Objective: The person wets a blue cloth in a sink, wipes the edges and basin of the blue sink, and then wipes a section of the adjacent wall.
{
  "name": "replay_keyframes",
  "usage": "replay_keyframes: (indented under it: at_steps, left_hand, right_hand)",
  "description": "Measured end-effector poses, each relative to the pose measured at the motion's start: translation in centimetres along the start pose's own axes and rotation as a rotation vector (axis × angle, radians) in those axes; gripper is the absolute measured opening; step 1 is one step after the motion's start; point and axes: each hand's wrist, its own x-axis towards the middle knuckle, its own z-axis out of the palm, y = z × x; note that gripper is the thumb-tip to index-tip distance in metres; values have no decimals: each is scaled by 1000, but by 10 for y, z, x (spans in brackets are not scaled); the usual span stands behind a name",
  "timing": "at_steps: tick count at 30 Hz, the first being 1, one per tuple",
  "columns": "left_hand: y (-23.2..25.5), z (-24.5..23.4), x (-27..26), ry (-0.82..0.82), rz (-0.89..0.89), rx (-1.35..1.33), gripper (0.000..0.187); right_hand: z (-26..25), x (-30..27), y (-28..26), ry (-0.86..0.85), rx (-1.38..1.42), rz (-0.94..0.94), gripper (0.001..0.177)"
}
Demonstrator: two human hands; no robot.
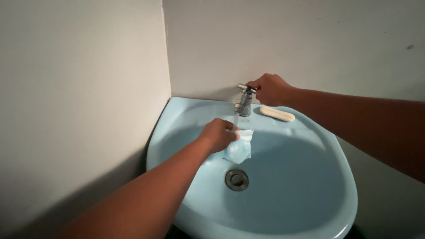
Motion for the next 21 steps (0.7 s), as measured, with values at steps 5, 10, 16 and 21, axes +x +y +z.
replay_keyframes:
  at_steps: [5,10,16,21]
  left_hand:
    - [5,1,-5,-44,35,79,26]
    - [5,8,-3,22,102,144,20]
    - [-4,14,6,82,194,120,22]
    - [-11,9,9,142,202,91,14]
  right_hand:
    - [2,7,14,-4,115,-31,53]
    - [32,-43,25,538,288,-63,38]
    - [81,-99,12,3,577,207,21]
    - [87,-102,1,-176,549,160,19]
